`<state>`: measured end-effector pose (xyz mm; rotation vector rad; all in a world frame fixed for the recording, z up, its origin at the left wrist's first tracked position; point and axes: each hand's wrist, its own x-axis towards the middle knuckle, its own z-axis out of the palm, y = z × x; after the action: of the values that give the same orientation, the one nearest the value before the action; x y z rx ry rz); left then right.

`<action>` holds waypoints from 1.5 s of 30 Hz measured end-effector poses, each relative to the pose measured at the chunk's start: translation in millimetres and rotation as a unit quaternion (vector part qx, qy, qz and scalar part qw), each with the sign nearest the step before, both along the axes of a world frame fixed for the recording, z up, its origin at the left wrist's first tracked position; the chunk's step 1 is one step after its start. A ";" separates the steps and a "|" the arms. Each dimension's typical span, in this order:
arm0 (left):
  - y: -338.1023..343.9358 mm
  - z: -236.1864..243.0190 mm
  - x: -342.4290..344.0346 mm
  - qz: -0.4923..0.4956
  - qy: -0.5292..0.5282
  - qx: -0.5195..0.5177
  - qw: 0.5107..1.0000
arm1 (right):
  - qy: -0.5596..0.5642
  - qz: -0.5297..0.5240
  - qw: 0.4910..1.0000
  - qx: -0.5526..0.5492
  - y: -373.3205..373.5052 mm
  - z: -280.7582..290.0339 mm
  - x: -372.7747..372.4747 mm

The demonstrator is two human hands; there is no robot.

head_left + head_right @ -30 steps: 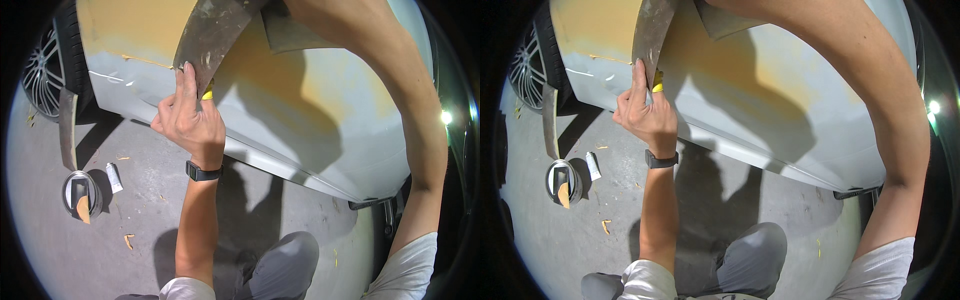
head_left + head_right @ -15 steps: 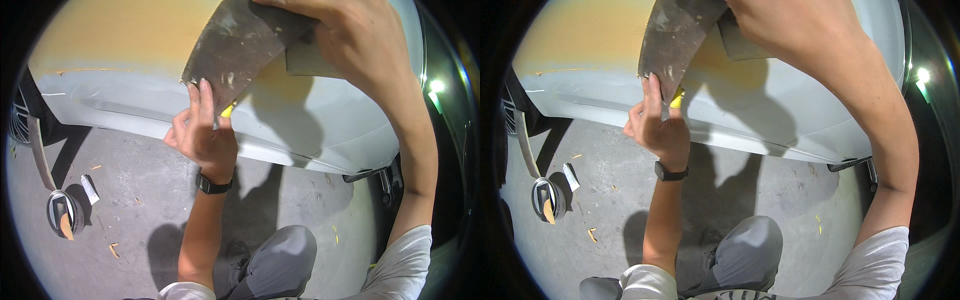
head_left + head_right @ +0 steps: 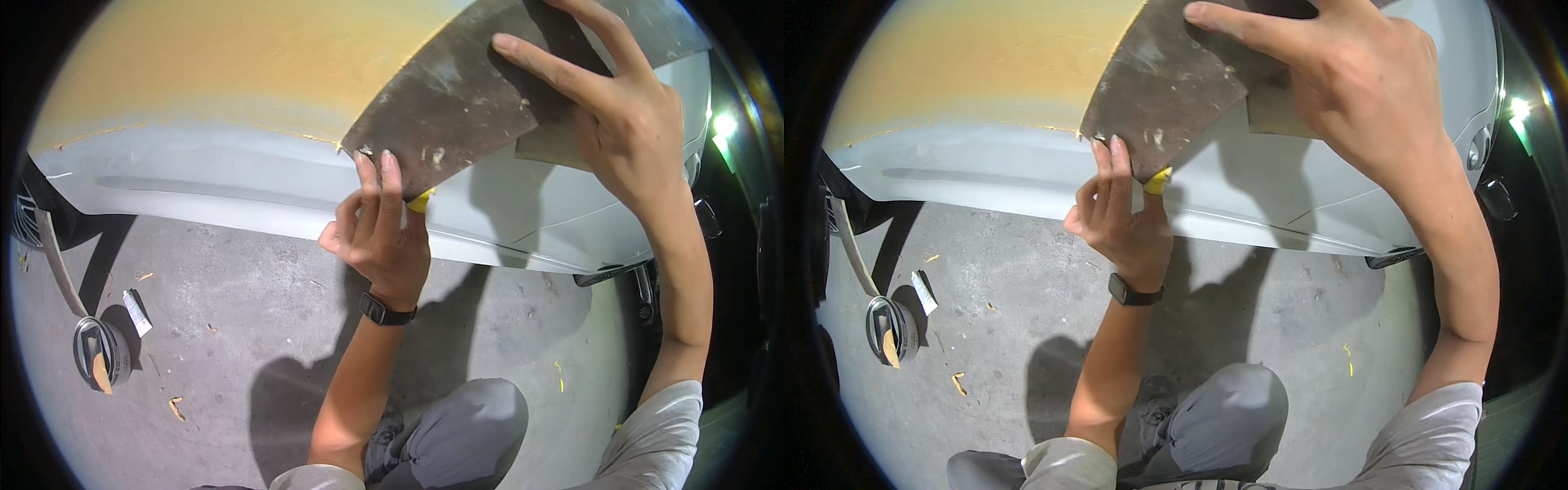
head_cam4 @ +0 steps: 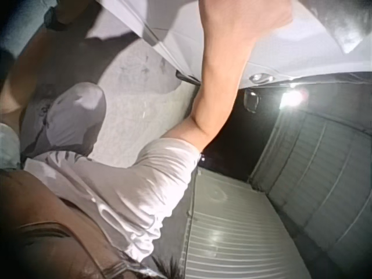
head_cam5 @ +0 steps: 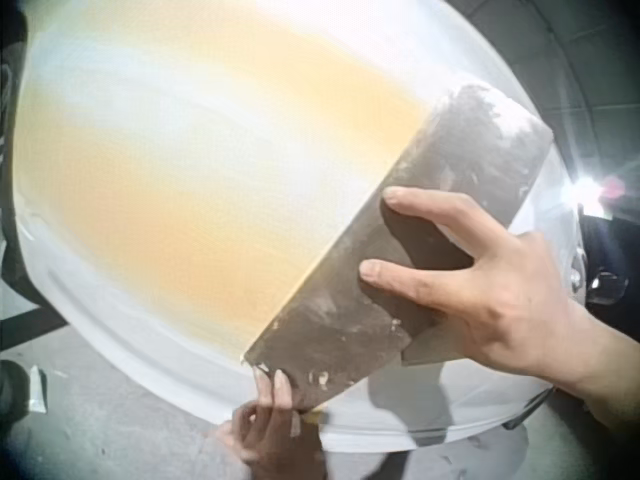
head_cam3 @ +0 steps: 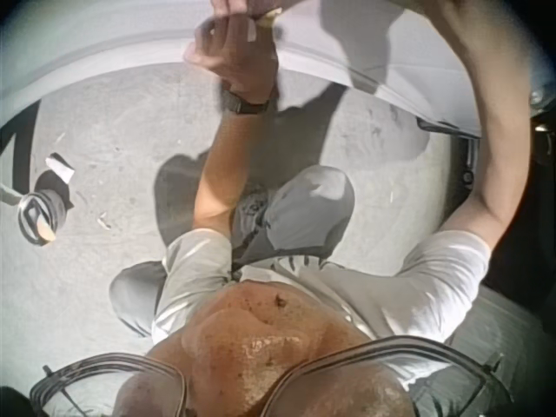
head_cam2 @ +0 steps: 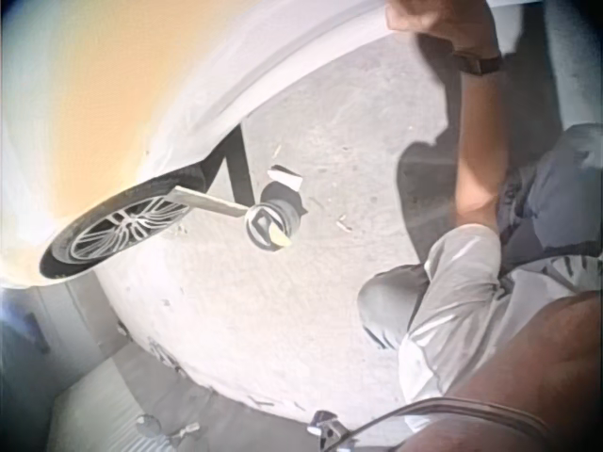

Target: The person mixes body filler with a hardener on a metal palette, then uses a spreader to apply the filler to a damaged area on the front bumper of a white car. The person smooths the filler across the surface and cleans the spreader between applications.

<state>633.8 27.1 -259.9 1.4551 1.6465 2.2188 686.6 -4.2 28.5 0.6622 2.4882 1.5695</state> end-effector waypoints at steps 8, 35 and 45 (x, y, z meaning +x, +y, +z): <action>-8.5 -8.4 51.1 -0.024 -0.018 0.014 0.999 | 0.058 0.023 0.998 0.002 7.5 -9.9 54.9; 48.0 55.3 -408.1 0.257 -0.004 0.061 0.965 | -0.001 0.047 0.999 0.026 55.7 38.7 -378.1; 85.8 49.2 -467.3 0.277 0.027 0.047 0.959 | -0.017 0.090 0.995 0.046 88.5 40.3 -445.5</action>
<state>166.5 112.9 -210.8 1.1822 2.2187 2.5688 241.1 84.3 68.8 0.4279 2.5248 1.7485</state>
